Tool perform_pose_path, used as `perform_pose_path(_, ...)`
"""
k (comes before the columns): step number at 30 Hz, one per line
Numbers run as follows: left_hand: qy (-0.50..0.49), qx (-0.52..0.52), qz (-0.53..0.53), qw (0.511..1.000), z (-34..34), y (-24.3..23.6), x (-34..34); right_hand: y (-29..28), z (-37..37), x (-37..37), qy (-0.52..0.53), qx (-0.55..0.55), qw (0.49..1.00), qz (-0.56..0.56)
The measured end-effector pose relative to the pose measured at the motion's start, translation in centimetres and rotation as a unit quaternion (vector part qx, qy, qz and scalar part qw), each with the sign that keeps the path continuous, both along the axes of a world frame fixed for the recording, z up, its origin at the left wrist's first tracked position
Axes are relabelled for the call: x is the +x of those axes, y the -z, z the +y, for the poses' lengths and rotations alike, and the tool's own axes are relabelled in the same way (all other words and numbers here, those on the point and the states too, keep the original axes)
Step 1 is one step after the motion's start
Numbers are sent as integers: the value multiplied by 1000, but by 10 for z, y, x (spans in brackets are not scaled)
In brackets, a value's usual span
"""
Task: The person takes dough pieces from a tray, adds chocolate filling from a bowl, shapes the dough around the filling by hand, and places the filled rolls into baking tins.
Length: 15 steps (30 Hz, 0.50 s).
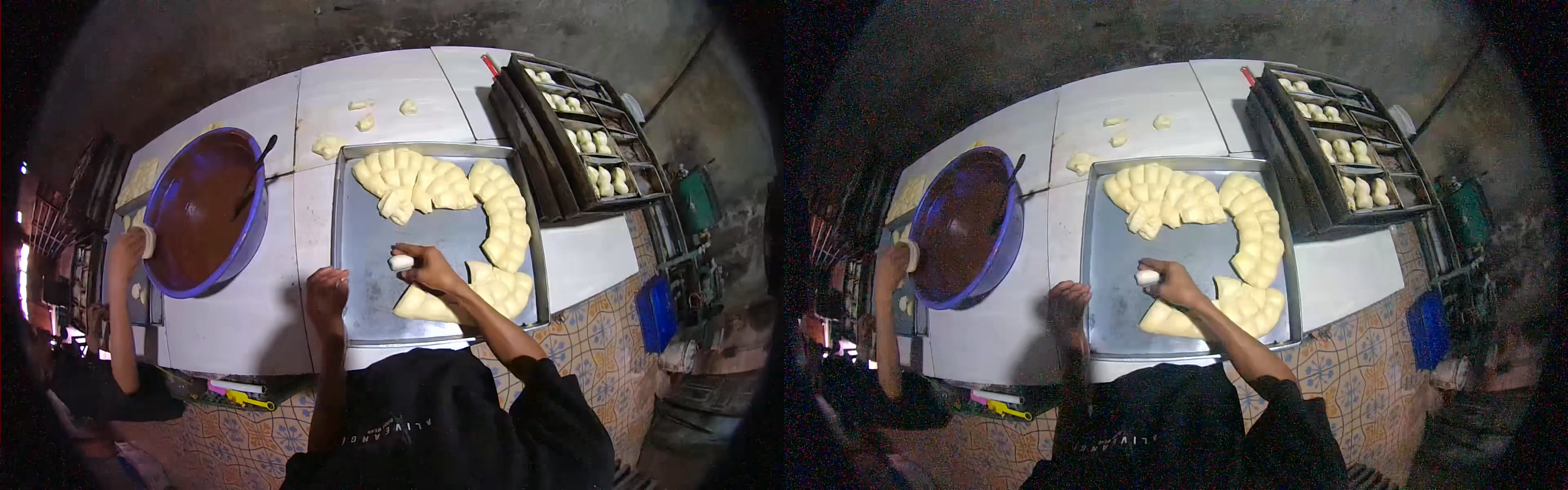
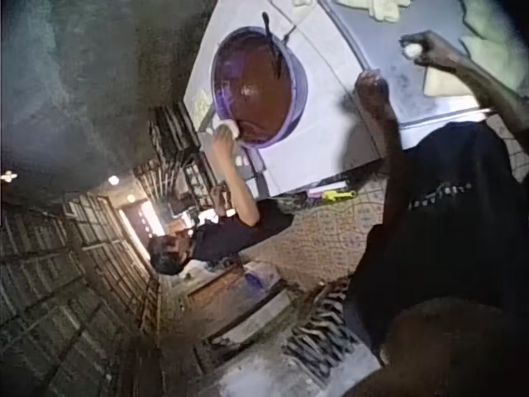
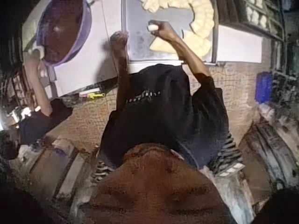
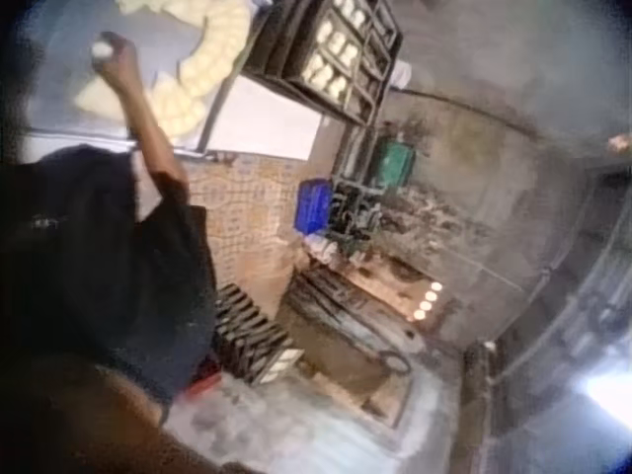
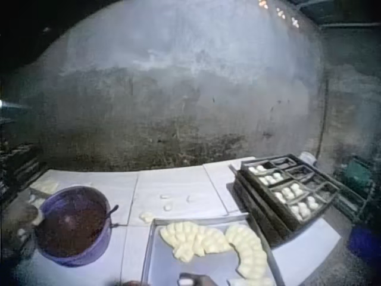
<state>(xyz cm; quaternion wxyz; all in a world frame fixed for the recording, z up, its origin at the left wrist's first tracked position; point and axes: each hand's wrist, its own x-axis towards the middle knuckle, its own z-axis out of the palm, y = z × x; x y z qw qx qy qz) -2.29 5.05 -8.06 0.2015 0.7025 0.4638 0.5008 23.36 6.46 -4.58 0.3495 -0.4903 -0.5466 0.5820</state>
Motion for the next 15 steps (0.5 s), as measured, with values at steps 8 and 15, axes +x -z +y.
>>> perform_pose_path(8,-31,-220,-327,919,-44,-78,17,-33,-49,122,-68,225,867,-440)
perform_pose_path(15,68,-217,-317,921,-33,-55,41,-96,-52,132,70,198,950,-232)
